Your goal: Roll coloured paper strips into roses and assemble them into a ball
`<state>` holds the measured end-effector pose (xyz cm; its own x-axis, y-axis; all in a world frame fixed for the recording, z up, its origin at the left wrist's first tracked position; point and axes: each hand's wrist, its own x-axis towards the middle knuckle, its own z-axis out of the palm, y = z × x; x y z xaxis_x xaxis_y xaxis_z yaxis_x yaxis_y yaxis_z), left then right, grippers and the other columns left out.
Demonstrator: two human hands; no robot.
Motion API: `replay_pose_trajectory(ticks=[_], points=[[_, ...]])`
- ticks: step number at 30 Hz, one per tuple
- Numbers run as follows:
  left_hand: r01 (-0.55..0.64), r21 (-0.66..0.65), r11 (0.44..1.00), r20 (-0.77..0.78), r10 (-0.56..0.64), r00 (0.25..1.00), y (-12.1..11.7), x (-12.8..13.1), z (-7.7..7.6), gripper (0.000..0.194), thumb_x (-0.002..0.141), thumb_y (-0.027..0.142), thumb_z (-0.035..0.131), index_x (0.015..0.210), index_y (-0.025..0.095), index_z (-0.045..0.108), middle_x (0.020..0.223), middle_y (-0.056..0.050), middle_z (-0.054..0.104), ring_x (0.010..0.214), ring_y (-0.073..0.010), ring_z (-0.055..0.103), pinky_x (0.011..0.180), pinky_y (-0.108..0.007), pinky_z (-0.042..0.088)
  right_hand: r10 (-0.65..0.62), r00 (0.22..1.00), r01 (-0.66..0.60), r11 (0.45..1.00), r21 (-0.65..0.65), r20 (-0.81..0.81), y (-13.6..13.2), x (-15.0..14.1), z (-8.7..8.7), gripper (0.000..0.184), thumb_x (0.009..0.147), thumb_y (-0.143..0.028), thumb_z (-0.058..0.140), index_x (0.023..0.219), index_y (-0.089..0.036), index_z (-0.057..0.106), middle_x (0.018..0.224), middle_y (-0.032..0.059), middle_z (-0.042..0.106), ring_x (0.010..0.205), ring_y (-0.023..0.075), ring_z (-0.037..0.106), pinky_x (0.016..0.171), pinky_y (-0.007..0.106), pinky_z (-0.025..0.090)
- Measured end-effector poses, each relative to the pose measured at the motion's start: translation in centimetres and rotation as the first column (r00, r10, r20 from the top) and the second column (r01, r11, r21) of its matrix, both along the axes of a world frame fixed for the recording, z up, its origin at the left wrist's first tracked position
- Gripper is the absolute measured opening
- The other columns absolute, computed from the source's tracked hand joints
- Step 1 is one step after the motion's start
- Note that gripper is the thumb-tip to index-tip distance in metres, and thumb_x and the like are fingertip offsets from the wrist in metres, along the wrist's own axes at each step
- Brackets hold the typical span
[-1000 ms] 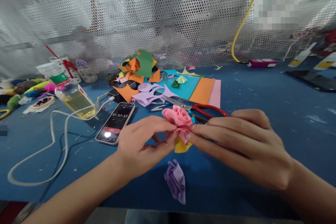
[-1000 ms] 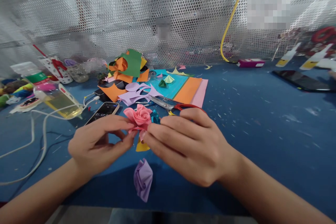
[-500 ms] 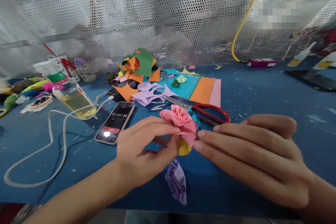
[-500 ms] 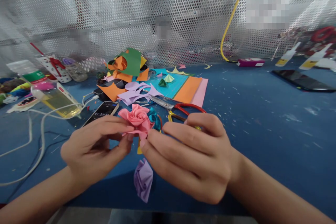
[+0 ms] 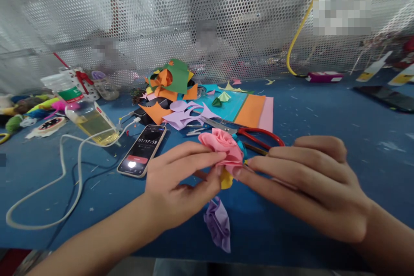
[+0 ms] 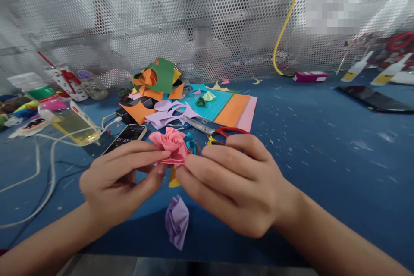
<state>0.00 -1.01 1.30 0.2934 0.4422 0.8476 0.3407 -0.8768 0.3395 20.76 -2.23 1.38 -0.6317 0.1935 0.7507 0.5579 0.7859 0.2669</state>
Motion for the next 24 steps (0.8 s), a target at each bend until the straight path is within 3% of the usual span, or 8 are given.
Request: replay_pose_trajectory(ticks=[3, 9, 12, 17, 21, 24], points=[[-0.001, 0.043, 0.999, -0.056, 0.003, 0.998, 0.25, -0.19, -0.01, 0.014, 0.075, 0.007, 0.067, 0.087, 0.013, 0.069, 0.080, -0.005, 0.070, 0.067, -0.0088, 0.065, 0.053, -0.013, 0.056, 0.045, 0.999, -0.045, 0.998, 0.033, -0.006, 1.10, -0.05, -0.36, 0.020, 0.092, -0.012, 0.045, 0.094, -0.023, 0.062, 0.085, -0.0035, 0.074, 0.081, 0.0129, 0.062, 0.078, 0.031, 0.038], [0.017, 0.012, 1.000, -0.068, -0.016, 0.998, 0.38, -0.33, 0.12, 0.013, 0.076, 0.013, 0.069, 0.089, 0.016, 0.068, 0.083, -0.003, 0.069, 0.061, -0.0067, 0.063, 0.048, -0.012, 0.056, 0.039, 0.999, -0.039, 0.998, -0.057, -0.003, 1.31, -0.03, -0.32, 0.019, 0.090, -0.013, 0.048, 0.096, -0.025, 0.061, 0.091, -0.0029, 0.073, 0.085, 0.0138, 0.062, 0.079, 0.031, 0.039], [-0.010, 0.006, 1.000, 0.001, 0.010, 1.000, 0.48, -0.47, 0.21, 0.011, 0.073, 0.020, 0.074, 0.082, 0.017, 0.067, 0.076, -0.001, 0.067, 0.056, -0.0067, 0.061, 0.046, -0.014, 0.055, 0.030, 0.999, -0.031, 0.998, -0.051, -0.014, 1.33, 0.02, -0.32, 0.020, 0.090, -0.012, 0.049, 0.096, -0.026, 0.061, 0.091, -0.0028, 0.073, 0.083, 0.0143, 0.063, 0.078, 0.032, 0.039], [-0.069, -0.141, 0.988, 0.155, 0.091, 0.984, 0.78, -0.67, 0.09, 0.019, 0.066, 0.025, 0.079, 0.074, 0.018, 0.064, 0.070, 0.001, 0.063, 0.059, -0.0081, 0.060, 0.042, -0.014, 0.049, 0.028, 1.000, -0.028, 0.999, -0.029, 0.005, 1.26, 0.04, -0.27, 0.020, 0.090, -0.011, 0.047, 0.097, -0.023, 0.061, 0.087, -0.0018, 0.074, 0.084, 0.0144, 0.063, 0.076, 0.032, 0.039], [-0.052, -0.167, 0.985, 0.098, 0.069, 0.993, 0.73, -0.61, 0.03, 0.011, 0.070, 0.020, 0.075, 0.076, 0.017, 0.066, 0.075, -0.002, 0.064, 0.060, -0.0087, 0.060, 0.042, -0.014, 0.049, 0.027, 1.000, -0.027, 1.000, -0.013, 0.013, 1.10, -0.09, 0.02, 0.018, 0.091, -0.011, 0.046, 0.093, -0.022, 0.061, 0.083, -0.0026, 0.074, 0.080, 0.0133, 0.063, 0.073, 0.030, 0.040], [-0.021, -0.115, 0.993, 0.052, 0.027, 0.998, 0.78, -0.64, 0.14, 0.009, 0.074, 0.013, 0.072, 0.081, 0.015, 0.068, 0.076, -0.003, 0.064, 0.059, -0.0067, 0.059, 0.042, -0.012, 0.048, 0.034, 0.999, -0.034, 0.999, -0.027, -0.003, 1.20, -0.25, 0.10, 0.013, 0.090, -0.011, 0.051, 0.093, -0.020, 0.061, 0.085, -0.0016, 0.073, 0.079, 0.0132, 0.063, 0.073, 0.030, 0.041]])
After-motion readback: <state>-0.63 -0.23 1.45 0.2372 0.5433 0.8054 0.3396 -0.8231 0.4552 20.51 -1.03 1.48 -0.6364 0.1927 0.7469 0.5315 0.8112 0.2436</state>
